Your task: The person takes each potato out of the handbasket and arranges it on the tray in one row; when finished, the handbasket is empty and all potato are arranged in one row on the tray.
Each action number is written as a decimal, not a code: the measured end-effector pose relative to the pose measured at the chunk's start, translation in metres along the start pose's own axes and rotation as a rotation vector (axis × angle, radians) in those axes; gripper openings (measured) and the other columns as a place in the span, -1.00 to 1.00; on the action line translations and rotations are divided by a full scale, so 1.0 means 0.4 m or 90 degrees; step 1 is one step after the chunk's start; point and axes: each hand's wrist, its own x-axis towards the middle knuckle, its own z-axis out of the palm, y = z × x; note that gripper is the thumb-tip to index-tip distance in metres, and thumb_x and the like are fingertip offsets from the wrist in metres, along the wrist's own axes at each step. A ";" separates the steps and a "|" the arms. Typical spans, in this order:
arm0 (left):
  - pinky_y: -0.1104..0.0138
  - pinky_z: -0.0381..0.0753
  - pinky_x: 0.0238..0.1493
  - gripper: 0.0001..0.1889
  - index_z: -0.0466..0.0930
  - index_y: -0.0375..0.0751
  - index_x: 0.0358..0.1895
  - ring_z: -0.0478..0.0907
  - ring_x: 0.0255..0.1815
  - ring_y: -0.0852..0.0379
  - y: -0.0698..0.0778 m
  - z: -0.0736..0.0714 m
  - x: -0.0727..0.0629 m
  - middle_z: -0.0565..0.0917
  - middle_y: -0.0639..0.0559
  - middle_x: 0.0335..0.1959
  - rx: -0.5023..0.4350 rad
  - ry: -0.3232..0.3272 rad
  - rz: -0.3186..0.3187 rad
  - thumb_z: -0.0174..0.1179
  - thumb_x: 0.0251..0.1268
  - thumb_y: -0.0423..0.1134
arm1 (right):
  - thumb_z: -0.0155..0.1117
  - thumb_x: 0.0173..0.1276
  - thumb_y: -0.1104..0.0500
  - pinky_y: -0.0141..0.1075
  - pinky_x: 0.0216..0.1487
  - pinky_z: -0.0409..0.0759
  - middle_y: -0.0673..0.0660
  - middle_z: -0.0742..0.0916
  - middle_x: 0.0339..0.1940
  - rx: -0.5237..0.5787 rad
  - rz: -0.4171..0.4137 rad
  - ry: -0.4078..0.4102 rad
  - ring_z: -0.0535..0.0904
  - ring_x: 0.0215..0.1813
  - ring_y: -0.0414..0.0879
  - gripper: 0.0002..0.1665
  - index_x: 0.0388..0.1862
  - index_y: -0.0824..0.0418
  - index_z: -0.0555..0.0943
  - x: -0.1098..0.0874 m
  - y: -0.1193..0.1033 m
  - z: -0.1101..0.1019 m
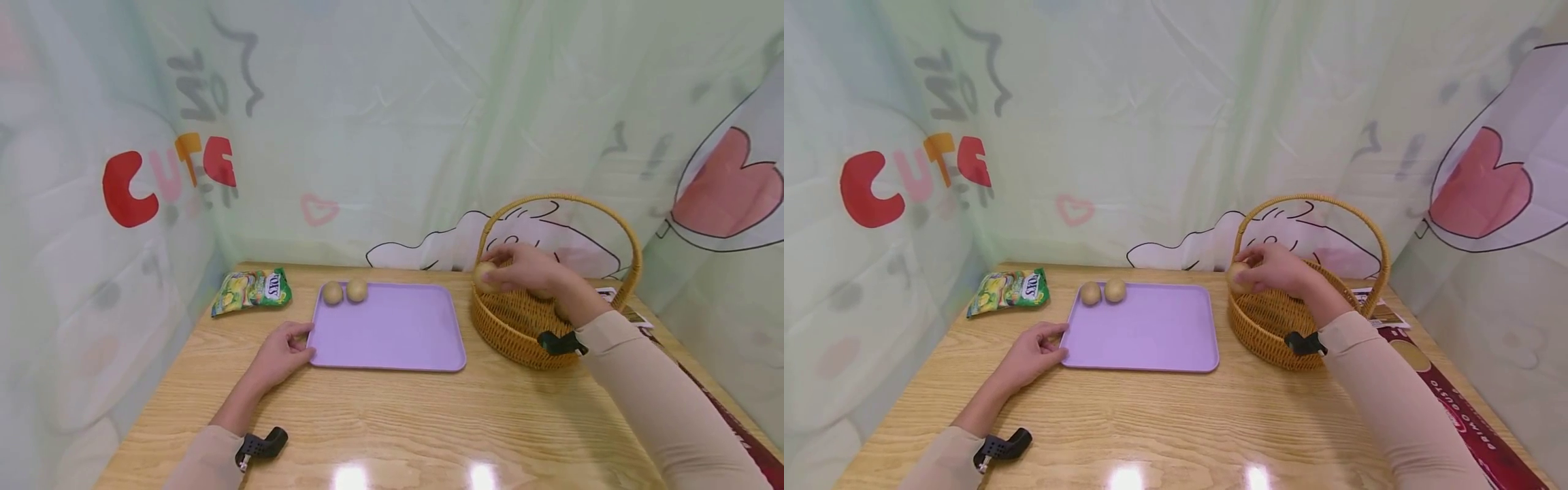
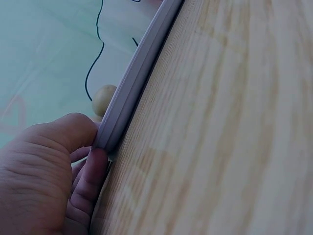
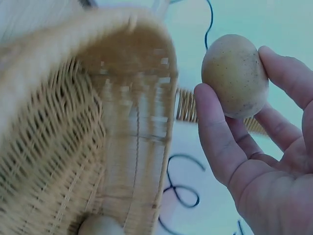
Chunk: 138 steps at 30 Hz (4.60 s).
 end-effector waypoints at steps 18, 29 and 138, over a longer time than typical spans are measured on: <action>0.36 0.56 -0.25 -0.47 0.54 -0.35 0.21 0.54 -0.28 0.13 -0.004 -0.017 0.004 0.56 -0.14 0.03 0.010 -0.001 0.000 0.39 0.11 -0.37 | 0.40 0.28 0.06 -0.13 -0.14 0.65 0.26 0.51 0.08 0.047 -0.034 0.022 0.58 -0.10 0.08 -0.45 0.21 0.21 0.54 0.108 -0.060 0.135; 0.36 0.57 -0.25 -0.47 0.54 -0.35 0.21 0.54 -0.29 0.12 0.000 -0.016 -0.001 0.56 -0.14 0.02 0.007 0.003 -0.002 0.39 0.10 -0.38 | 0.36 0.31 0.17 -0.13 -0.15 0.67 0.33 0.50 0.08 0.128 -0.013 0.010 0.58 -0.09 0.11 -0.45 0.25 0.28 0.48 0.181 -0.075 0.236; 0.35 0.56 -0.25 -0.47 0.55 -0.33 0.21 0.53 -0.28 0.12 0.004 0.004 0.001 0.55 -0.11 0.03 0.009 0.008 0.003 0.38 0.10 -0.37 | 0.22 0.42 0.03 0.02 0.05 0.52 0.27 0.55 0.21 -0.038 -0.001 0.191 0.47 0.21 0.16 -0.49 0.26 0.23 0.49 0.000 -0.017 0.089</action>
